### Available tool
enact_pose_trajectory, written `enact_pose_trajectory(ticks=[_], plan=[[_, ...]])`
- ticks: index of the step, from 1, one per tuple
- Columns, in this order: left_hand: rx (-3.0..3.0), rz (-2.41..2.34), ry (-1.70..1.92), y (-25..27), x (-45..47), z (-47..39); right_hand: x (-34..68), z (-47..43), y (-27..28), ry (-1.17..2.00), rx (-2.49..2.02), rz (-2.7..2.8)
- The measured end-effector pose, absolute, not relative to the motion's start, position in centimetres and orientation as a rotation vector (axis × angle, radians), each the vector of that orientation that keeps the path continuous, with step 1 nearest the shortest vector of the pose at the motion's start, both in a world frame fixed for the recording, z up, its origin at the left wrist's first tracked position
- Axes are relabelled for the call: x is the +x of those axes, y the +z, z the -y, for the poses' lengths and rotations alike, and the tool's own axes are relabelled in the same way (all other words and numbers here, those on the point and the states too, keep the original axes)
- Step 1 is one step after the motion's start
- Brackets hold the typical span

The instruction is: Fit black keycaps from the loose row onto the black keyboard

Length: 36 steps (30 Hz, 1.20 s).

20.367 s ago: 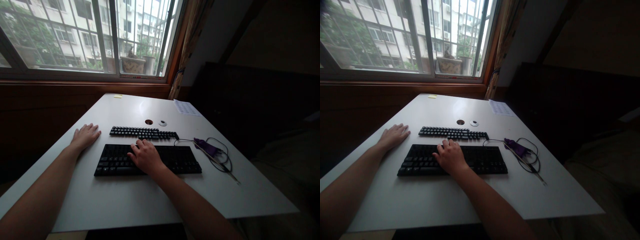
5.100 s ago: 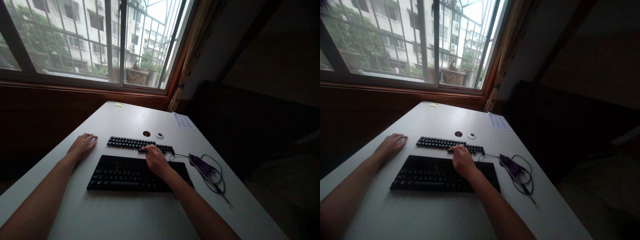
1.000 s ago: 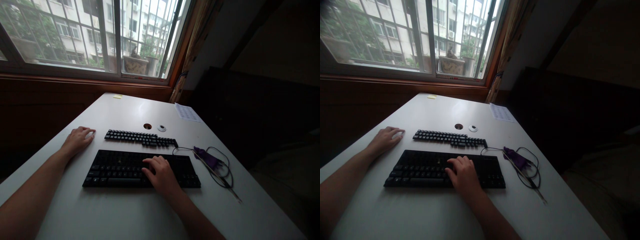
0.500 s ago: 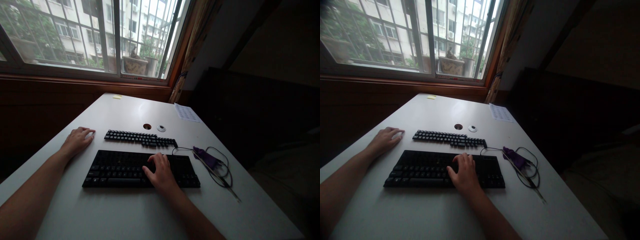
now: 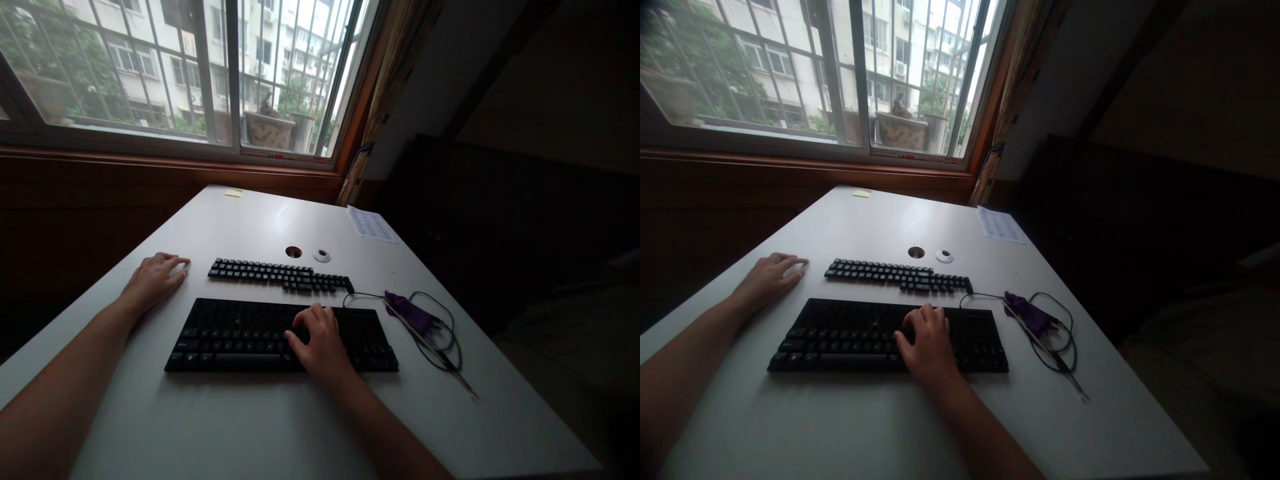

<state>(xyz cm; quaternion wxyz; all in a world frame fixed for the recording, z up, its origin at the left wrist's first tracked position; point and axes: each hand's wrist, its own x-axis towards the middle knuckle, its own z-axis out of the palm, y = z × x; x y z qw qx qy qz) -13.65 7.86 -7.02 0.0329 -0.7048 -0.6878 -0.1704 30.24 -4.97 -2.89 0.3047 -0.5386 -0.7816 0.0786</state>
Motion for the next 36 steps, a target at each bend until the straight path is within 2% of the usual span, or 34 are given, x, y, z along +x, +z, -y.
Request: enact_pose_trajectory(ticks=[11, 15, 21, 36], plan=[[-2.178, 2.127, -0.549, -7.1, -13.8, -7.9, 30.4, 6.5, -0.9, 0.059, -1.028, 2.232], [-2.192, 2.125, -0.552, -7.0, -13.7, -7.8, 31.7, 7.9, -1.8, 0.032, -0.958, 2.346], [-2.189, 2.100, -0.559, -7.1, -13.7, -7.9, 32.9, 8.6, -4.0, -0.036, -0.983, 2.407], [-2.222, 2.041, -0.560, -7.4, -13.9, -8.1, 32.1, 9.3, -3.5, -0.007, -0.949, 2.410]])
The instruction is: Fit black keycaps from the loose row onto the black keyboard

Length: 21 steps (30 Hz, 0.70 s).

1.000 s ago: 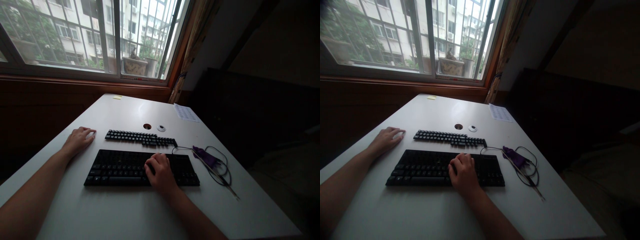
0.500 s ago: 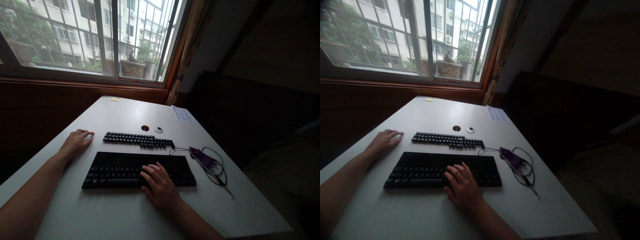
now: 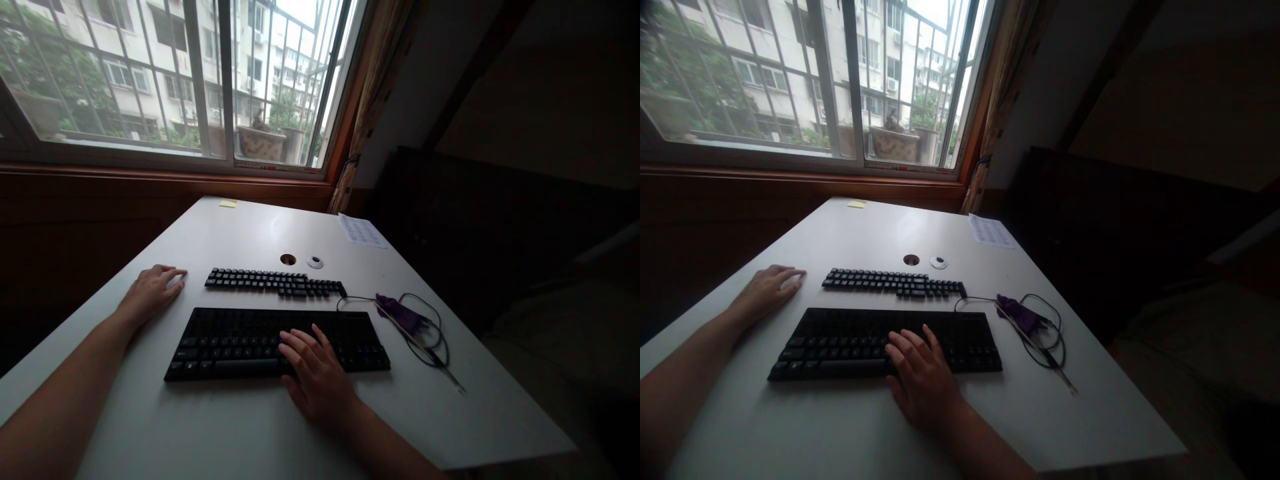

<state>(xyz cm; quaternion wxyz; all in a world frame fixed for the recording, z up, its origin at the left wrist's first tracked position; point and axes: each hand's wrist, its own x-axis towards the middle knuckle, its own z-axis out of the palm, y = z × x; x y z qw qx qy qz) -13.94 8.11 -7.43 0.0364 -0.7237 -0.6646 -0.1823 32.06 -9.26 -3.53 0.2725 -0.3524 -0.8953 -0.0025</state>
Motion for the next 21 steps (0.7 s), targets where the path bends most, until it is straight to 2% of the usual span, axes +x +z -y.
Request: enact_pose_trajectory(ticks=[21], plan=[[-2.244, 2.042, -0.531, -7.62, -14.20, -8.27, 31.92, 9.44, -3.21, 0.041, -0.968, 2.370]])
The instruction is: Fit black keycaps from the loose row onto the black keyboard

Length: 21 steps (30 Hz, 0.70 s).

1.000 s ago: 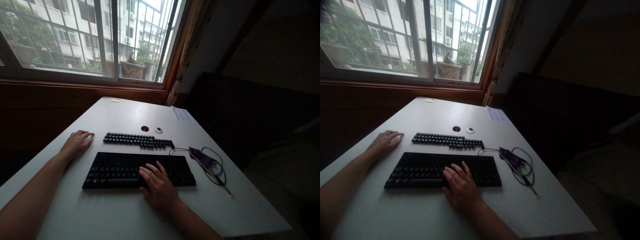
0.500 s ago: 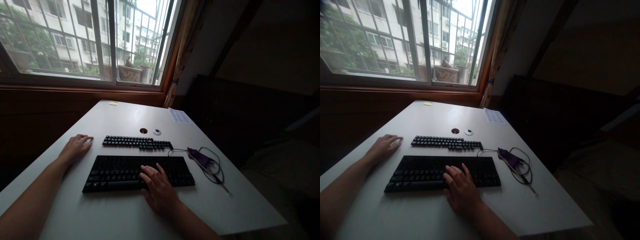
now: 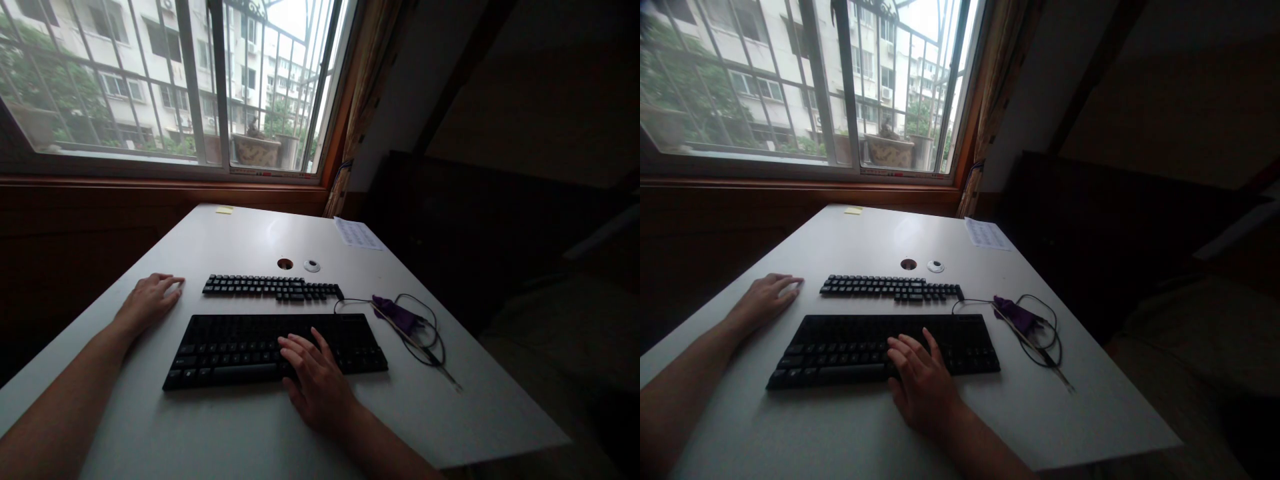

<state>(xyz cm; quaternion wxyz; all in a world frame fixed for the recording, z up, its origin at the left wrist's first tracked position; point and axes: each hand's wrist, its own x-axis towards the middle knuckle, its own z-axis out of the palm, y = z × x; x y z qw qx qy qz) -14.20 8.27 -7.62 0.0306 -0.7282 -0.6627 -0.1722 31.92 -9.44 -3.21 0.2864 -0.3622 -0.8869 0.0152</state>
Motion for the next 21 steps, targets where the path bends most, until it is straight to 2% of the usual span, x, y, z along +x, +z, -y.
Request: enact_pose_trajectory(ticks=[21], plan=[[-2.251, 2.013, -0.527, -7.70, -14.40, -8.43, 31.84, 9.35, -3.11, 0.073, -0.957, 2.360]])
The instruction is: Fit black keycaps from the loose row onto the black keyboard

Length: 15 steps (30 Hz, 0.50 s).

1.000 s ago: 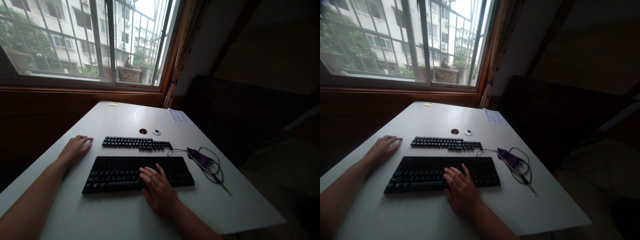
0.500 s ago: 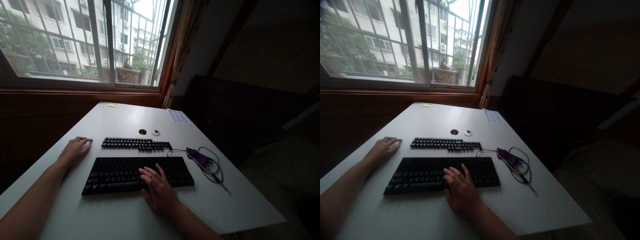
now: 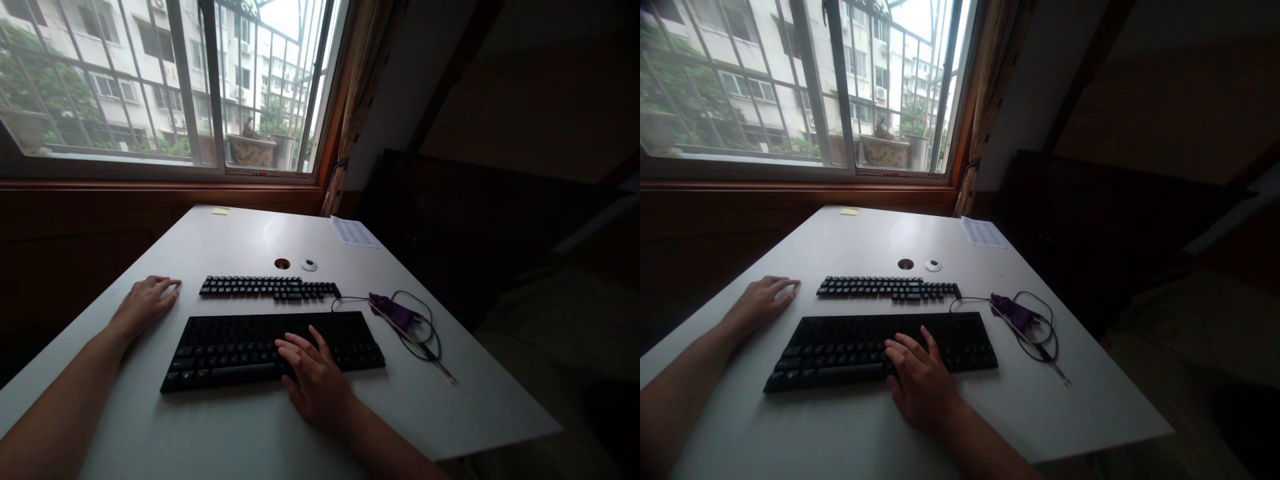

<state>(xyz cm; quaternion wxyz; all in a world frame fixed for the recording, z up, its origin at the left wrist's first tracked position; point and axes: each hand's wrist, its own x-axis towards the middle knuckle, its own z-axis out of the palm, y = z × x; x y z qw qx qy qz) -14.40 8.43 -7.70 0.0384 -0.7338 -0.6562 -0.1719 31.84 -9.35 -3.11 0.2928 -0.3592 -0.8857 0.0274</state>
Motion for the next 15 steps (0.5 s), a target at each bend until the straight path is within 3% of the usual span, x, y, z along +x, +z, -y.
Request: enact_pose_trajectory(ticks=[15], plan=[[-2.189, 2.067, -0.509, -7.6, -14.0, -8.5, 31.9, 6.4, -2.2, 0.076, -0.972, 2.245]])
